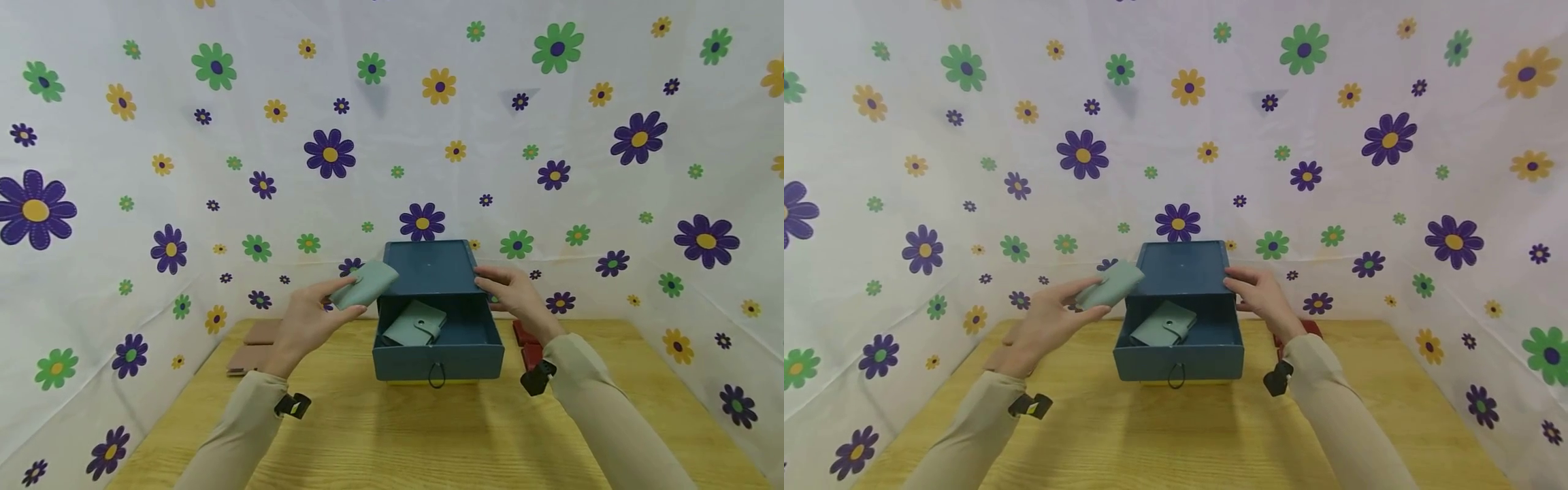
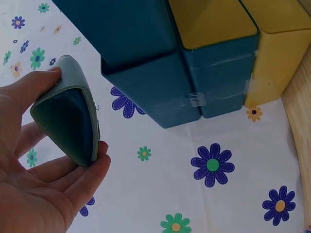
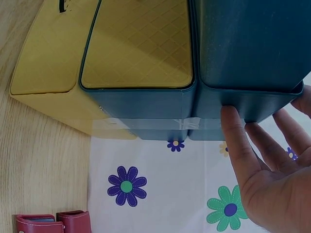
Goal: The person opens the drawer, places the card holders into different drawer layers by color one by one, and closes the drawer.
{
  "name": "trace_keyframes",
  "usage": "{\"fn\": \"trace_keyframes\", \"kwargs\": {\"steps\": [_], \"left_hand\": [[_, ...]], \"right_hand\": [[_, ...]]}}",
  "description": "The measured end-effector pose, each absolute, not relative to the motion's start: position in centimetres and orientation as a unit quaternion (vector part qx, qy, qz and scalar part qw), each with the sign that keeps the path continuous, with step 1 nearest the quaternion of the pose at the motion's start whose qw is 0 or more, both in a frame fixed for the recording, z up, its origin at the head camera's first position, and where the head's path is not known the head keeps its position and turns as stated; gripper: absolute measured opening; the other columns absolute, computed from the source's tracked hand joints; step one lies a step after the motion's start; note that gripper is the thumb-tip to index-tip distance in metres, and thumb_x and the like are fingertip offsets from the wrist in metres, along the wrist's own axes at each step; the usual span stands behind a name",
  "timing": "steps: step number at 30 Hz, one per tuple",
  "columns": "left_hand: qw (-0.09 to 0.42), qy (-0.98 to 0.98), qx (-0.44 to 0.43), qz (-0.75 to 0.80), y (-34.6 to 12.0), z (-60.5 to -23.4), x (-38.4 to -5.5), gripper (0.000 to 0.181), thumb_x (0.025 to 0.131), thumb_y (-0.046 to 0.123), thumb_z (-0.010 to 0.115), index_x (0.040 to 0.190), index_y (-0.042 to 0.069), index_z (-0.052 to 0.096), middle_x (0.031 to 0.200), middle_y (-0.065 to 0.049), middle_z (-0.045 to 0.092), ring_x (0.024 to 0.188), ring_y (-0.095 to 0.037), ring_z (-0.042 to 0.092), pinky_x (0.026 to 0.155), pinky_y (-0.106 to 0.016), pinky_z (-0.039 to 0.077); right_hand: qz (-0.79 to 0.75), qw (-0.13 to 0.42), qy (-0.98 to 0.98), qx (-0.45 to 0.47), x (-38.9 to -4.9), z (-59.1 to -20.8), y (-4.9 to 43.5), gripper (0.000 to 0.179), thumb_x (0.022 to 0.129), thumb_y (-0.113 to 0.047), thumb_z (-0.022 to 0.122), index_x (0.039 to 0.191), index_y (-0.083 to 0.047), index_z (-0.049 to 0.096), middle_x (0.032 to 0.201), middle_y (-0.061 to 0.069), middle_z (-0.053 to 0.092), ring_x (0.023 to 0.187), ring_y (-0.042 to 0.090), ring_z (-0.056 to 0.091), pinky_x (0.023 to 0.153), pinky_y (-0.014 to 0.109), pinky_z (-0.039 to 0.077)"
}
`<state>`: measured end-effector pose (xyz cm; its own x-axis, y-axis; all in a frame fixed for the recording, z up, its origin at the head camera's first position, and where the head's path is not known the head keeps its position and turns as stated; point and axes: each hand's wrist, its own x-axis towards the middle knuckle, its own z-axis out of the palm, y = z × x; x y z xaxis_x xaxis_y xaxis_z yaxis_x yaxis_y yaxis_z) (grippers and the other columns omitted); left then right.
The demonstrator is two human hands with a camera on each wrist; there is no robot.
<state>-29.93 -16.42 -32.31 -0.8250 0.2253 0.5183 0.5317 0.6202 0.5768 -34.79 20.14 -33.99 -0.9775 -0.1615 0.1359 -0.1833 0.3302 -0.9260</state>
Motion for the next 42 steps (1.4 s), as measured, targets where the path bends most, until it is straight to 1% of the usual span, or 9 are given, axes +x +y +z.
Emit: {"fn": "trace_keyframes", "kwargs": {"steps": [4, 9, 13, 19, 25, 28, 33, 39, 42], "left_hand": [[0.193, -0.878, -0.225, -0.377, -16.0, -32.1, -29.7, 0.057, 0.085, 0.036, 0.077, 0.137, 0.020, 0.060, 0.137, -0.014, 0.059, 0.109, -0.029, 0.065, 0.078, -0.040, 0.057], [0.189, -0.876, -0.238, -0.374, -15.1, -31.5, -29.5, 0.054, 0.085, 0.036, 0.077, 0.135, 0.022, 0.062, 0.133, -0.010, 0.062, 0.100, -0.025, 0.064, 0.073, -0.033, 0.054], [0.182, -0.872, -0.258, -0.373, -14.2, -31.0, -29.3, 0.053, 0.086, 0.036, 0.076, 0.134, 0.021, 0.062, 0.131, -0.010, 0.063, 0.099, -0.025, 0.062, 0.072, -0.031, 0.052], [0.153, -0.869, -0.284, -0.375, -13.2, -30.7, -29.3, 0.050, 0.087, 0.035, 0.075, 0.133, 0.024, 0.062, 0.134, -0.006, 0.062, 0.105, -0.025, 0.061, 0.078, -0.036, 0.054], [0.126, -0.860, -0.329, -0.369, -12.4, -30.6, -29.5, 0.051, 0.086, 0.030, 0.076, 0.134, 0.022, 0.062, 0.136, -0.007, 0.060, 0.114, -0.026, 0.060, 0.088, -0.043, 0.054], [0.115, -0.863, -0.338, -0.359, -11.9, -30.5, -29.7, 0.051, 0.086, 0.030, 0.077, 0.134, 0.022, 0.062, 0.137, -0.006, 0.060, 0.117, -0.026, 0.059, 0.091, -0.045, 0.053], [0.104, -0.870, -0.352, -0.328, -11.1, -30.7, -30.0, 0.050, 0.086, 0.032, 0.076, 0.133, 0.024, 0.063, 0.138, -0.004, 0.060, 0.123, -0.027, 0.055, 0.093, -0.047, 0.052], [0.089, -0.863, -0.396, -0.302, -10.3, -30.8, -30.5, 0.049, 0.087, 0.035, 0.075, 0.133, 0.026, 0.063, 0.135, -0.001, 0.061, 0.124, -0.022, 0.056, 0.095, -0.042, 0.051], [0.082, -0.863, -0.411, -0.281, -9.9, -30.7, -30.5, 0.048, 0.087, 0.037, 0.074, 0.133, 0.026, 0.062, 0.132, 0.002, 0.062, 0.118, -0.018, 0.058, 0.089, -0.034, 0.053]], "right_hand": [[0.570, 0.006, -0.815, 0.108, -34.8, -33.9, 19.9, 0.053, 0.100, -0.036, 0.055, 0.147, -0.013, 0.046, 0.151, 0.014, 0.044, 0.133, 0.037, 0.050, 0.098, 0.050, 0.049], [0.570, 0.003, -0.814, 0.107, -34.8, -33.8, 19.9, 0.053, 0.100, -0.036, 0.055, 0.147, -0.012, 0.046, 0.151, 0.014, 0.044, 0.133, 0.037, 0.049, 0.099, 0.051, 0.048], [0.572, 0.007, -0.813, 0.113, -34.8, -33.6, 20.0, 0.053, 0.101, -0.034, 0.055, 0.147, -0.011, 0.046, 0.151, 0.015, 0.044, 0.133, 0.038, 0.049, 0.099, 0.052, 0.048], [0.574, 0.002, -0.811, 0.116, -34.5, -33.4, 19.9, 0.053, 0.101, -0.033, 0.054, 0.148, -0.010, 0.045, 0.152, 0.017, 0.043, 0.134, 0.039, 0.048, 0.100, 0.052, 0.047], [0.573, 0.004, -0.812, 0.110, -34.8, -33.9, 20.0, 0.054, 0.100, -0.036, 0.055, 0.147, -0.011, 0.046, 0.151, 0.016, 0.044, 0.132, 0.038, 0.050, 0.099, 0.051, 0.049], [0.575, 0.005, -0.811, 0.109, -34.7, -33.9, 20.1, 0.054, 0.100, -0.037, 0.056, 0.147, -0.011, 0.046, 0.150, 0.016, 0.045, 0.132, 0.037, 0.050, 0.099, 0.050, 0.049], [0.576, 0.000, -0.809, 0.112, -34.7, -34.0, 20.1, 0.054, 0.101, -0.035, 0.055, 0.147, -0.011, 0.045, 0.151, 0.016, 0.044, 0.133, 0.038, 0.050, 0.099, 0.050, 0.048], [0.572, -0.002, -0.813, 0.109, -34.8, -34.1, 20.2, 0.053, 0.101, -0.035, 0.054, 0.148, -0.011, 0.045, 0.152, 0.015, 0.043, 0.135, 0.037, 0.047, 0.101, 0.050, 0.047], [0.574, -0.004, -0.812, 0.106, -34.8, -34.0, 20.1, 0.052, 0.101, -0.035, 0.054, 0.147, -0.012, 0.046, 0.152, 0.013, 0.044, 0.135, 0.036, 0.048, 0.101, 0.050, 0.047]]}}
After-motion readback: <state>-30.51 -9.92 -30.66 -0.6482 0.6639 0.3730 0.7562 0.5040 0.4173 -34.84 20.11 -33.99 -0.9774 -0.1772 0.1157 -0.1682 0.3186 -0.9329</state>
